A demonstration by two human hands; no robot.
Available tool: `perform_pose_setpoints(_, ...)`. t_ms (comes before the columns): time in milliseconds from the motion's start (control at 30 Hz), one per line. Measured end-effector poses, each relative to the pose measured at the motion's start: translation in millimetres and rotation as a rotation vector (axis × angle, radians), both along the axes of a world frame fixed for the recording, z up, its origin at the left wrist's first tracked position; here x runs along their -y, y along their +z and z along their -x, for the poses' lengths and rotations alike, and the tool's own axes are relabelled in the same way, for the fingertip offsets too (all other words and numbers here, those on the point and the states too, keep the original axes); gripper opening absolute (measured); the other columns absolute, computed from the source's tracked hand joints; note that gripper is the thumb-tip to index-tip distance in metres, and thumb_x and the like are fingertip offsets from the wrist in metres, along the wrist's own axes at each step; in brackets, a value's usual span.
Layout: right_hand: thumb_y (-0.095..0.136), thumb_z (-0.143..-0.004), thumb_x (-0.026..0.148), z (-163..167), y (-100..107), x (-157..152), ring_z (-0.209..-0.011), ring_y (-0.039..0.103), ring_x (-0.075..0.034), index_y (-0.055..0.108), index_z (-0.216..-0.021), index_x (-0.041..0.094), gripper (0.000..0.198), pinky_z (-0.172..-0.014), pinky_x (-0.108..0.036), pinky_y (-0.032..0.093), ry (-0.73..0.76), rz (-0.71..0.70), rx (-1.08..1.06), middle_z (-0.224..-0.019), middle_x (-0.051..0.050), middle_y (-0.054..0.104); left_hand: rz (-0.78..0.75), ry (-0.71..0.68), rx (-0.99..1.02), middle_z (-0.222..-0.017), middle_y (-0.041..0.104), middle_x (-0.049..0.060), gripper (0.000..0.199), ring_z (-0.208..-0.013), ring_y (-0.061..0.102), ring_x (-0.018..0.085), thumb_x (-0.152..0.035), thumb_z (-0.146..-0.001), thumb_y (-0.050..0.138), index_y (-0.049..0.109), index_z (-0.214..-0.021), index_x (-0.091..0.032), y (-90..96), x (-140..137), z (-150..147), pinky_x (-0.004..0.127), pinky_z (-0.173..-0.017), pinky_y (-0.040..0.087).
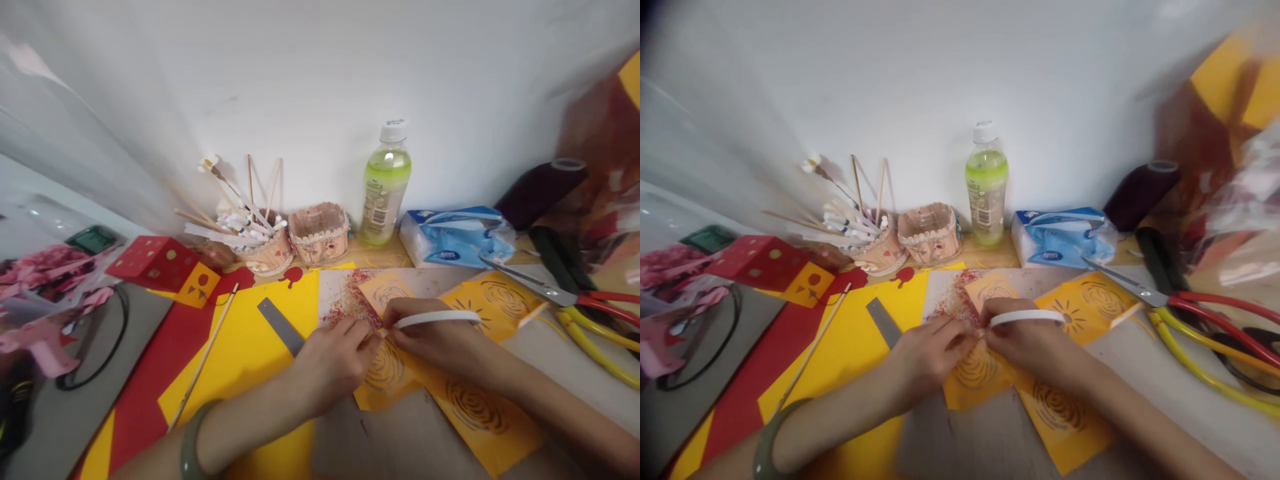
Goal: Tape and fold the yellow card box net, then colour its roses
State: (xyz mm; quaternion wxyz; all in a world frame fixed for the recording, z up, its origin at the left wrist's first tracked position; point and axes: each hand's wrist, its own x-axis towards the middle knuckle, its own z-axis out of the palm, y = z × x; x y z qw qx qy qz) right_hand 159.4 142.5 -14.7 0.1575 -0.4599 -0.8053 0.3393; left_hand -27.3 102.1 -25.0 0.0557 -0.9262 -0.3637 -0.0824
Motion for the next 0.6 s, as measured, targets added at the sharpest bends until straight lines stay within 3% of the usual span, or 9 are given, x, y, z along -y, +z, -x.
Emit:
perform_pose_setpoints(233,0.040,-0.076,0.010,0.7,2.2,9.3,-0.062,0.055,-0.014,0.057,-0.071,0.020,0.020,-0.057,-0.024,0.042,-0.037,-0.084,-0.021,-0.068,-0.002,0.063,-0.014,-0.078,-0.029,-0.082,0.057,0.002,0.015,-0.079,0.055,0.016,-0.014,-0.088,0.041,0.055,-0.094,-0.011,-0.2,-4.7,-7.7,0.025,-0.055,0.049)
perform_pose_setpoints(400,0.044,-0.075,0.011,2.1,7.2,15.0,-0.061,0.057,-0.015,0.058,-0.068,0.019,0.017,-0.056,-0.025,0.043,-0.059,-0.104,-0.008,-0.067,-0.003,0.063,0.142,-0.014,-0.037,-0.082,0.057,0.002,0.014,-0.076,0.055,0.015,-0.012,-0.086,0.040,0.054,-0.088,-0.014,-2.6,-5.8,-13.6,0.026,-0.056,0.050)
perform_pose_setpoints(500,0.045,-0.075,0.013,1.2,0.8,16.3,-0.060,0.058,-0.016,0.058,-0.068,0.019,0.017,-0.054,-0.025,0.043,-0.101,-0.123,0.034,-0.068,-0.004,0.062,0.173,0.003,-0.027,-0.082,0.057,0.002,0.012,-0.076,0.055,0.016,-0.011,-0.083,0.043,0.053,-0.088,-0.014,-4.5,-5.0,-17.1,0.027,-0.056,0.051)
perform_pose_setpoints(600,0.041,-0.078,0.012,0.7,-11.9,19.2,-0.061,0.057,-0.015,0.058,-0.066,0.020,0.021,-0.056,-0.027,0.045,-0.051,-0.234,-0.006,-0.066,-0.004,0.060,0.166,0.028,-0.030,-0.077,0.055,0.003,0.010,-0.071,0.054,0.016,-0.011,-0.082,0.043,0.053,-0.084,-0.014,-3.2,-3.1,-19.8,0.024,-0.048,0.049)
